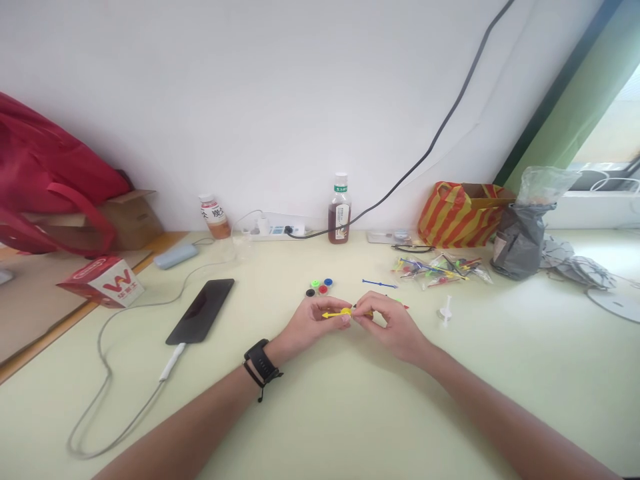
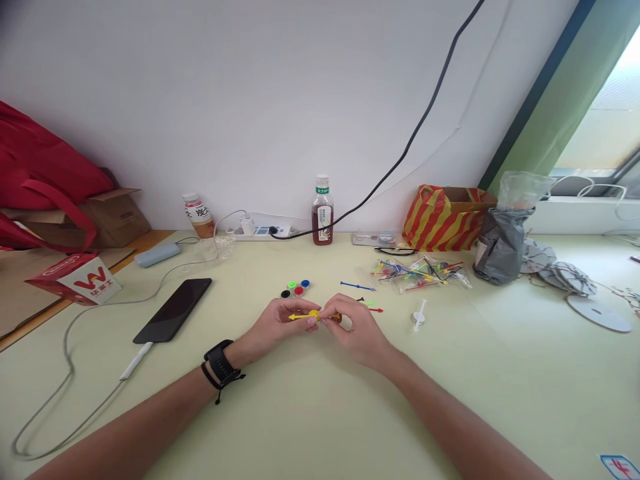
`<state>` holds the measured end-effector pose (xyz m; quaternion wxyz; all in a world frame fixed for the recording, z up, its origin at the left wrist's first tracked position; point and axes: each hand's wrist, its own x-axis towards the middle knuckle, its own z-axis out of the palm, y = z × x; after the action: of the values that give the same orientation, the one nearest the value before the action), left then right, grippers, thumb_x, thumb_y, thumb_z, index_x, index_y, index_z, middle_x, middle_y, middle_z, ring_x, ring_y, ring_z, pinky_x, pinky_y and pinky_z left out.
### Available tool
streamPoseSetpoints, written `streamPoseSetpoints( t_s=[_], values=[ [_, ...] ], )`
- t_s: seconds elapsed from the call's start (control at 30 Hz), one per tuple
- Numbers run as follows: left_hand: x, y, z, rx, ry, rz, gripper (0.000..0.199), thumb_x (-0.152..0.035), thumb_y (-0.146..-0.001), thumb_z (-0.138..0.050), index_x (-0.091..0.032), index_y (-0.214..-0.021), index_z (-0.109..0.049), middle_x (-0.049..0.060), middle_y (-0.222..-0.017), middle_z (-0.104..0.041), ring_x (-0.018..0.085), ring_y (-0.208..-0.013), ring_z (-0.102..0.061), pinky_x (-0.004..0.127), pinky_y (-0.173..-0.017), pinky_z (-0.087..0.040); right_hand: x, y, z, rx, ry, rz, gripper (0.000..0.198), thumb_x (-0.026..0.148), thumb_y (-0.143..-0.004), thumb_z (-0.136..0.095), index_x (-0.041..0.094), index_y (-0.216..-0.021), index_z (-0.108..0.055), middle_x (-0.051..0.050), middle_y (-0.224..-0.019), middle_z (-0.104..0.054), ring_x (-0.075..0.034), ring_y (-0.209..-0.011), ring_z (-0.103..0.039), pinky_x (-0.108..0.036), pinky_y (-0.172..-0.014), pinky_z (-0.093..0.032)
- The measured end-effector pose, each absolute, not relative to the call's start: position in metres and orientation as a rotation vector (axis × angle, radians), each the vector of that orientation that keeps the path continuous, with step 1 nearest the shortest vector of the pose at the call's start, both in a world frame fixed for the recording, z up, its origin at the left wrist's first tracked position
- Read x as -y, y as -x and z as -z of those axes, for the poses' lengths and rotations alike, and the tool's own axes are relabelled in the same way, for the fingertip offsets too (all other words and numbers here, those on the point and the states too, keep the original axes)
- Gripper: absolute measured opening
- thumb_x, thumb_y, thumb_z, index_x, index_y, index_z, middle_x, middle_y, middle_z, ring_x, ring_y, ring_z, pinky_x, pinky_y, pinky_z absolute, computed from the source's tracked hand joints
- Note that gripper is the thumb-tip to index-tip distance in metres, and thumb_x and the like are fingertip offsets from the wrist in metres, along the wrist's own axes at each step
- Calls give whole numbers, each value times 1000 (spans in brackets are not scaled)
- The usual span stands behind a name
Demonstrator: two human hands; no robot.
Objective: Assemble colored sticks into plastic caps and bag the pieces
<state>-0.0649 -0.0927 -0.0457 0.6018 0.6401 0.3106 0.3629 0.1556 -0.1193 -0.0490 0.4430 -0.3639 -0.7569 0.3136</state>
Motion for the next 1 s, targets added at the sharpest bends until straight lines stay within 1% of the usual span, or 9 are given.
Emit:
streamPoseSetpoints(
  t_s=[0.1,0.2,0.27,0.33,0.4,0.53,0.77,0.9,1.0],
  values=[
    [92,65,47,-737,-1508,-863,34,-39,-83,-83,-16,-108,-79,11,-105,-79,24,-96,-74,37,-90,-61,120,-155,48,1873,897,-788,15,31,-97,-62,25,-88,-71,-6,-91,-70,-22,-87,-66,-38,-78,-53],
    [91,64,49,-734,-1535,-915,34,-37,-82,-84,-16,-109,-79,12,-109,-78,25,-101,-74,39,-94,-60,120,-155,47,1842,956,-768,11,33,-96,-64,25,-93,-72,-6,-91,-71,-22,-83,-65,-37,-75,-52],
    [90,64,51,-733,-1546,-957,34,-36,-81,-85,-16,-108,-79,12,-108,-79,25,-100,-74,40,-95,-60,118,-156,47,1775,1037,-775,12,36,-94,-67,24,-96,-71,-5,-89,-70,-20,-77,-63,-36,-71,-51],
    [89,64,53,-749,-1554,-1000,33,-35,-80,-86,-16,-105,-80,11,-106,-79,24,-98,-74,40,-95,-60,115,-159,48,1705,1091,-836,18,41,-92,-70,23,-95,-70,-3,-85,-69,-19,-73,-61,-34,-68,-51],
    [89,64,54,-752,-1574,-1032,31,-34,-78,-87,-15,-102,-80,11,-104,-78,23,-97,-74,40,-96,-61,112,-162,49,1666,1088,-927,24,46,-92,-69,22,-93,-70,-3,-82,-67,-19,-75,-62,-33,-70,-52],
    [91,63,53,-715,-1662,-1056,25,-32,-81,-85,-17,-100,-81,10,-102,-77,23,-98,-72,41,-98,-61,107,-166,52,1648,1035,-1055,30,51,-92,-68,21,-95,-69,-3,-87,-68,-19,-81,-63,-34,-75,-53],
    [93,62,53,-758,-1731,-1015,24,-36,-84,-81,-15,-94,-77,11,-101,-77,22,-93,-72,40,-94,-61,108,-165,51,1625,1003,-1125,29,49,-92,-70,21,-96,-68,-3,-86,-67,-18,-79,-62,-33,-73,-52],
    [95,63,50,-743,-1722,-998,25,-35,-83,-83,-14,-94,-76,11,-100,-77,21,-91,-72,40,-93,-61,109,-164,49,1618,999,-1127,28,49,-92,-69,21,-96,-68,-3,-86,-65,-18,-80,-61,-33,-74,-52],
    [97,63,46,-699,-1660,-957,24,-34,-85,-82,-14,-98,-76,14,-113,-76,24,-101,-72,40,-96,-59,108,-164,50,1596,1006,-1132,27,48,-92,-69,21,-96,-68,-3,-87,-65,-18,-80,-61,-33,-73,-52]
  ],
)
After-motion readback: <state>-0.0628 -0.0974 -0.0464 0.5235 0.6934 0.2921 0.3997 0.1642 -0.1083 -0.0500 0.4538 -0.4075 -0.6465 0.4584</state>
